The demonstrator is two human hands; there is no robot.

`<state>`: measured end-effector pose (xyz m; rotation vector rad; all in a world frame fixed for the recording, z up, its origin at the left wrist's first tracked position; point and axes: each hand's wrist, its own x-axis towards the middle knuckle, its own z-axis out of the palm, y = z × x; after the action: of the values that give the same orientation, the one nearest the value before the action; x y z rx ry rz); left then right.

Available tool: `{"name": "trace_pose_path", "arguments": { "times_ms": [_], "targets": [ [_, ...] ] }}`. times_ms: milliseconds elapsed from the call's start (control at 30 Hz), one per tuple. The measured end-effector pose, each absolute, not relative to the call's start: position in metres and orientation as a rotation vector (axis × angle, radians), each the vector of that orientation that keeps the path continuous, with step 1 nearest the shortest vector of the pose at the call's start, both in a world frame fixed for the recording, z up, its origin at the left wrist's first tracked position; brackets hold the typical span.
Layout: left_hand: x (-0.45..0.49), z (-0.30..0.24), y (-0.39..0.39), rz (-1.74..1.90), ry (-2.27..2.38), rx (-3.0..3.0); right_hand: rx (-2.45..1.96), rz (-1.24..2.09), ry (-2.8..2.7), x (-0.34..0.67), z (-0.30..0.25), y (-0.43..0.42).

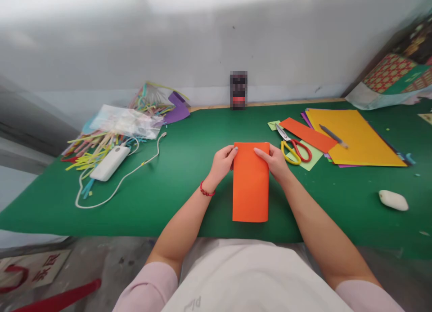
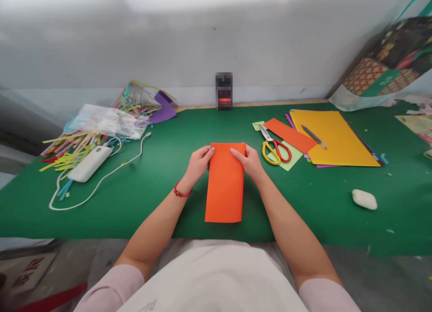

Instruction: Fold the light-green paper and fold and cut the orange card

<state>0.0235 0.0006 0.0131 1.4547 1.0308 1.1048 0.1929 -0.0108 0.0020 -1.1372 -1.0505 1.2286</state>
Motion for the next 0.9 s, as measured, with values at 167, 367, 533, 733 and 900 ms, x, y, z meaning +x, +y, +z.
{"name": "trace_pose_path", "arguments": {
  "times_ms": [167,367,533,733,900],
  "targets": [
    [0.0244,0.0108,0.0015,1.093,1.016,1.427,-1.117,1.221,-1.084,0.1931,0.0034,-0.0124],
    [0.0251,0.0108,-0.0006,1.126,0.989,1.427,-1.098,1.236,-1.069,0.1916,0.0073,-0.0156],
    [0.0251,0.0116,-0.0030,1.140,1.004,1.483,-1.089,1.234,-1.046,0.1907,0.0079,-0.0164],
    [0.0249,0.0094,-0.0027,1.172,1.054,1.597,-1.107,1.216,-1.045,0.1911,0.0065,-0.0155],
    [0.0249,0.0108,-0.0037,1.182,1.068,1.628,-1.102,1.194,-1.069,0.1901,0.0055,-0.0170]
  ]
}}
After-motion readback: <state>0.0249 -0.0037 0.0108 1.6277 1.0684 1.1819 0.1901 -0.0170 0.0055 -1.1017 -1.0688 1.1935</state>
